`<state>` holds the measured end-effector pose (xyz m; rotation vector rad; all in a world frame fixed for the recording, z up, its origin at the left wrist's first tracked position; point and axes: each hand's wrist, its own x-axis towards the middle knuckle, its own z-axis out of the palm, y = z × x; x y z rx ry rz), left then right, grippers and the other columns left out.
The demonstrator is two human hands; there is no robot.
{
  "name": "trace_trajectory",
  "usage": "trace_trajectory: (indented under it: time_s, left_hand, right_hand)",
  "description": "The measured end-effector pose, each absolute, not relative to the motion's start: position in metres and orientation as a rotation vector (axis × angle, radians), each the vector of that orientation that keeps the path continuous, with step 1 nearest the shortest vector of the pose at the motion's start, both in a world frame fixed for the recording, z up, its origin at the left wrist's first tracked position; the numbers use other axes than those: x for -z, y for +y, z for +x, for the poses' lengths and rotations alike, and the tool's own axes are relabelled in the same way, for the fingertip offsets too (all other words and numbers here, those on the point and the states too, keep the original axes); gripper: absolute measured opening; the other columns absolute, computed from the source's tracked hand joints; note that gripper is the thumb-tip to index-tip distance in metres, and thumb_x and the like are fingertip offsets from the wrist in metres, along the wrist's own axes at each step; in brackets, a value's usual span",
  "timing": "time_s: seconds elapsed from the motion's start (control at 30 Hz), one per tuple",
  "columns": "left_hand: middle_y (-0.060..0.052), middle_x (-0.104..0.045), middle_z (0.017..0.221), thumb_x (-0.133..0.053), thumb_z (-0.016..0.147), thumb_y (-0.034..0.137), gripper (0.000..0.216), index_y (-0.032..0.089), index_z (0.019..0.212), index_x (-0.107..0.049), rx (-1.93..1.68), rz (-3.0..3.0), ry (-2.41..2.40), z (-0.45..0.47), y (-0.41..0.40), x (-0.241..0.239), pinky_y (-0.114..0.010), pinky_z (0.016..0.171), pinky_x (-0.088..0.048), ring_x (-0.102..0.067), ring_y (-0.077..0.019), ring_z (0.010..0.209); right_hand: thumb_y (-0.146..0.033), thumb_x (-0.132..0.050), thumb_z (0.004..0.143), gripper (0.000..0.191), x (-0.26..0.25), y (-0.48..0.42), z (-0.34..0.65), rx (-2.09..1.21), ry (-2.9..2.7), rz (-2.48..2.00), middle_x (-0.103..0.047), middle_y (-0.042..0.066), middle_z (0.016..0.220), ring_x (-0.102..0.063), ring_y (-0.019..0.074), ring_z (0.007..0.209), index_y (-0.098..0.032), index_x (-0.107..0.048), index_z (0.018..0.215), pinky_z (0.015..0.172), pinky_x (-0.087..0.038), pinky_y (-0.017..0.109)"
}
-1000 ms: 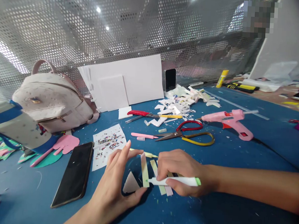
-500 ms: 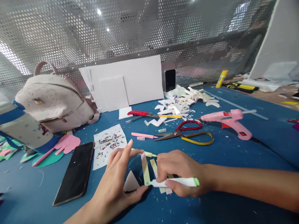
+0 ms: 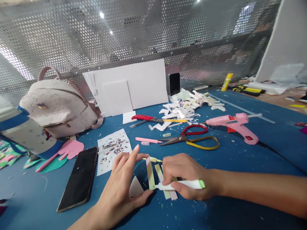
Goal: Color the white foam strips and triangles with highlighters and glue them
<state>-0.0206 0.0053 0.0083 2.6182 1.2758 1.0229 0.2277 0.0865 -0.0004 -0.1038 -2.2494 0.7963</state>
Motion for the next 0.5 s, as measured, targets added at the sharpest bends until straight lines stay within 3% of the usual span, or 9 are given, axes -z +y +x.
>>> trace_trajectory:
  time_s: [0.13, 0.33, 0.5]
  left_hand:
    - [-0.01, -0.059, 0.143, -0.069, 0.095, 0.022, 0.098, 0.018, 0.165, 0.0, -0.976, 2.663, 1.246, -0.027, 0.007, -0.008, -0.043, 0.122, -0.019, -0.048, -0.0242, 0.135]
    - [-0.009, -0.059, 0.139, -0.07, 0.092, 0.026, 0.102, 0.022, 0.165, 0.0, -0.879, 2.546, 1.329, -0.032, 0.006, -0.005, -0.049, 0.121, -0.023, -0.049, -0.0282, 0.131]
    - [-0.008, -0.062, 0.133, -0.072, 0.089, 0.033, 0.106, 0.024, 0.165, 0.001, -0.785, 2.43, 1.426, -0.029, 0.007, -0.001, -0.053, 0.117, -0.024, -0.052, -0.0308, 0.125]
  right_hand:
    - [-0.044, -0.04, 0.107, 0.037, 0.0, 0.087, 0.233, -0.879, -2.011, -0.271, -0.061, 0.003, 0.078, -0.057, 0.0165, 0.069, -0.02, -0.062, 0.091, 0.063, -0.044, 0.029]
    - [-0.044, -0.037, 0.11, 0.031, -0.003, 0.101, 0.235, -0.993, -1.767, -0.551, -0.06, 0.0, 0.083, -0.061, 0.0139, 0.071, -0.023, -0.058, 0.102, 0.062, -0.045, 0.026]
    - [-0.049, -0.042, 0.109, 0.028, -0.002, 0.116, 0.238, -1.026, -1.697, -0.651, -0.069, -0.001, 0.08, -0.06, 0.0129, 0.072, -0.026, -0.058, 0.112, 0.062, -0.043, 0.024]
